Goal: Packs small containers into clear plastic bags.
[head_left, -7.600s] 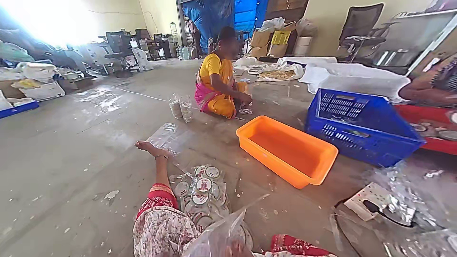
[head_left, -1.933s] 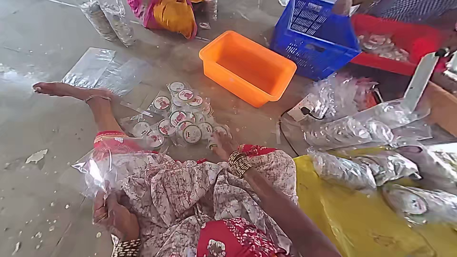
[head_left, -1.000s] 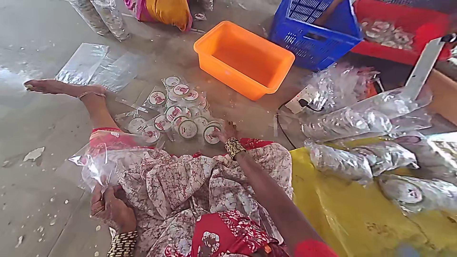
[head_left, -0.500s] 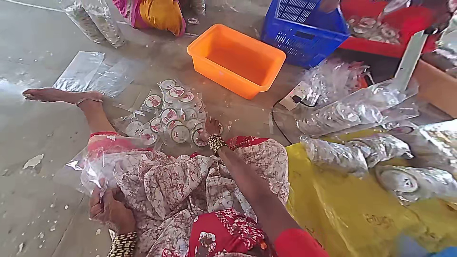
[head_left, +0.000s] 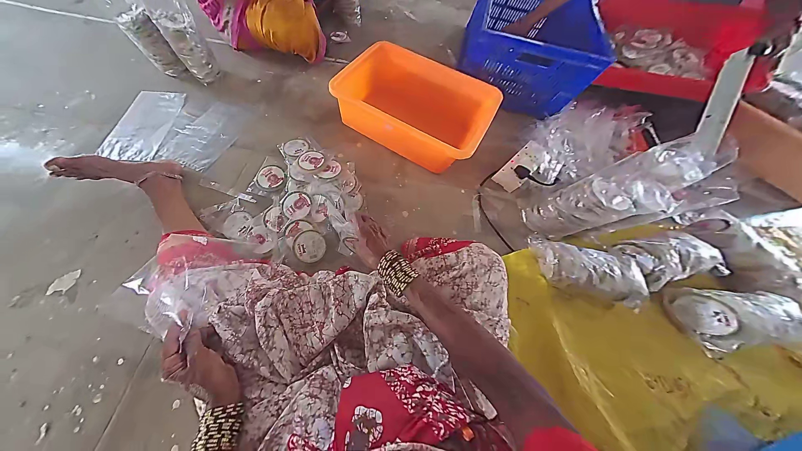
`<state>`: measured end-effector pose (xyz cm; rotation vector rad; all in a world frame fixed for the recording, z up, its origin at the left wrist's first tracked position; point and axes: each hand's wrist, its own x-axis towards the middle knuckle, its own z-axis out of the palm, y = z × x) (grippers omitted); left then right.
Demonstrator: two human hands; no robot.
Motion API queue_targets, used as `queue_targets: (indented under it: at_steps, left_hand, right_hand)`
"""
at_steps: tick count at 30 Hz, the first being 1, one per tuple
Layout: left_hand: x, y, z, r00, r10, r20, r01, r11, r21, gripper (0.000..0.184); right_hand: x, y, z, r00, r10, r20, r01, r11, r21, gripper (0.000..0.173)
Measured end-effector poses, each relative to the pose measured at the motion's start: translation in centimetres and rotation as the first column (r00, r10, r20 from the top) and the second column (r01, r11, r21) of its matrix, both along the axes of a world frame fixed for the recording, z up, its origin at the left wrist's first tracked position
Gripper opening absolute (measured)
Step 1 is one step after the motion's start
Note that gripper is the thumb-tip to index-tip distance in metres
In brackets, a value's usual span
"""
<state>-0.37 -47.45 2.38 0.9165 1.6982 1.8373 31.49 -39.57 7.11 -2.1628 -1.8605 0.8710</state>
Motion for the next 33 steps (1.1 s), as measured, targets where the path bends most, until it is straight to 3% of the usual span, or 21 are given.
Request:
queue_targets:
  at_steps: [5, 9, 13, 16, 17, 19, 20, 22, 25, 29, 33]
  left_hand:
    - [-0.4, 0.0, -0.8, 1.000, -0.017, -0.019, 0.017, 1.000, 0.006, 0.036]
    - [-0.6, 0.0, -0.8, 1.000, -0.004, -0.023, 0.004, 1.000, 0.000, 0.035]
    - [-0.4, 0.1, -0.5, 1.000, -0.006, 0.001, 0.006, 1.000, -0.010, 0.035]
    - [-0.5, 0.0, -0.6, 1.000, -0.012, -0.009, 0.011, 1.000, -0.013, 0.035]
    - [-0.4, 0.0, -0.6, 1.000, -0.013, -0.014, 0.012, 1.000, -0.018, 0.035]
    - [-0.3, -0.1, -0.4, 1.000, -0.007, -0.011, 0.007, 0.999, -0.035, 0.036]
    - [-0.3, -0.1, -0.4, 1.000, -0.007, -0.007, 0.007, 0.999, -0.039, 0.036]
    - [-0.3, 0.0, -0.4, 1.000, -0.006, -0.007, 0.006, 1.000, -0.030, 0.036]
    - [-0.6, -0.1, -0.6, 1.000, 0.007, -0.007, -0.007, 1.000, -0.017, 0.035]
    - [-0.4, 0.1, -0.6, 1.000, -0.016, -0.023, 0.016, 1.000, -0.012, 0.035]
    - [-0.1, 0.0, 0.3, 1.000, 0.011, 0.020, -0.009, 0.997, -0.072, 0.035]
  right_hand:
    - [0.7, -1.0, -2.3, 0.999, 0.036, 0.000, -0.036, 0.986, -0.164, 0.068]
    - [2.0, -1.1, -0.5, 0.994, -0.102, -0.038, 0.098, 0.991, -0.096, 0.058]
    - [6.5, 0.1, -2.3, 0.948, -0.310, -0.069, 0.310, 0.951, -0.012, 0.070]
    - [7.7, 0.0, -3.6, 0.967, -0.238, 0.091, 0.240, 0.971, -0.017, 0.071]
    - [7.6, -0.2, -4.0, 0.981, -0.143, 0.134, 0.146, 0.989, -0.010, 0.076]
    - [6.5, -0.6, -4.6, 0.976, 0.018, 0.215, 0.009, 0.992, -0.122, 0.105]
    - [6.0, -0.7, -5.2, 0.966, 0.053, 0.254, -0.003, 0.981, -0.193, 0.120]
    - [5.9, -0.5, -6.4, 0.952, 0.047, 0.304, 0.022, 0.975, -0.219, 0.132]
    - [6.8, 0.4, -7.6, 0.948, 0.011, 0.317, 0.026, 0.993, -0.112, 0.123]
    - [7.1, 1.7, -6.0, 0.959, -0.018, 0.284, 0.050, 0.993, -0.107, 0.110]
    - [8.3, 2.1, -3.9, 0.955, -0.287, -0.075, 0.284, 0.957, -0.055, 0.109]
